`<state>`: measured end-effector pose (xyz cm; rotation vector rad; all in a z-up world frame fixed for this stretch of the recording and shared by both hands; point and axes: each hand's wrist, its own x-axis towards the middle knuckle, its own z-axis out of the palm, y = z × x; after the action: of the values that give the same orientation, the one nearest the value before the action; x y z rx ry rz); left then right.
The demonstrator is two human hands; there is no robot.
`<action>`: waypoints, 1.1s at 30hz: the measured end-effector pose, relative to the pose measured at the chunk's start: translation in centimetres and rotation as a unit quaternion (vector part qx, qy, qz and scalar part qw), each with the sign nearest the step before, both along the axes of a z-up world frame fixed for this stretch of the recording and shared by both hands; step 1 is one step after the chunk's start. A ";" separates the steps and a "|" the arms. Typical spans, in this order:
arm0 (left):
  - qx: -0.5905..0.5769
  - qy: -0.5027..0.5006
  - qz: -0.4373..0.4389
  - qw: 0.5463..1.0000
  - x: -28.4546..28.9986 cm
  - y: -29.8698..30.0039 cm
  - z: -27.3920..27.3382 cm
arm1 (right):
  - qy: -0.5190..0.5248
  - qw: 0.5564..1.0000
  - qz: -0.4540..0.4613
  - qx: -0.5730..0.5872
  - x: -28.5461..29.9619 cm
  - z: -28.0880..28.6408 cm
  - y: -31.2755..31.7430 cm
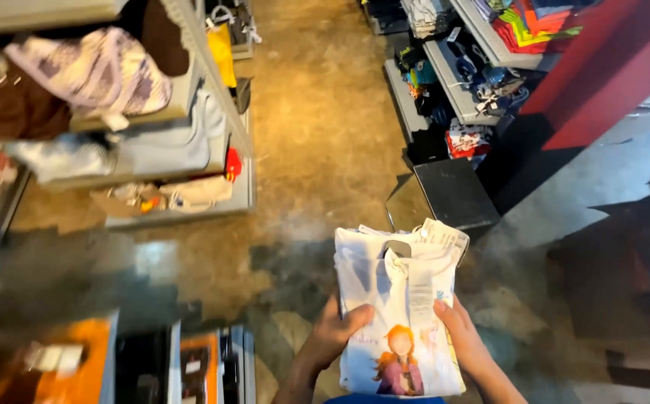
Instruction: Folding shirts on a counter and placing them on retail shelves
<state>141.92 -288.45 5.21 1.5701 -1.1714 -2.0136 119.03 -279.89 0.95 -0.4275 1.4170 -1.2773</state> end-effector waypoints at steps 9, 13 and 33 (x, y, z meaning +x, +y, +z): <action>-0.099 0.057 0.003 0.993 -7.1 -25.4 -3.9 | 0.014 0.997 0.027 -0.064 -8.1 -2.5 -26.8; -0.095 0.185 0.068 0.976 -9.0 -34.4 -5.2 | 0.010 0.995 0.087 -0.045 -10.0 0.1 -37.1; -0.095 0.197 -0.060 0.974 -20.4 -93.9 -2.1 | -0.094 0.992 -0.037 -0.077 -19.1 0.0 -91.9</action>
<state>121.52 -382.34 3.12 0.9719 -1.2728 -2.0887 99.91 -371.77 0.95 -0.3503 1.1908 -1.4538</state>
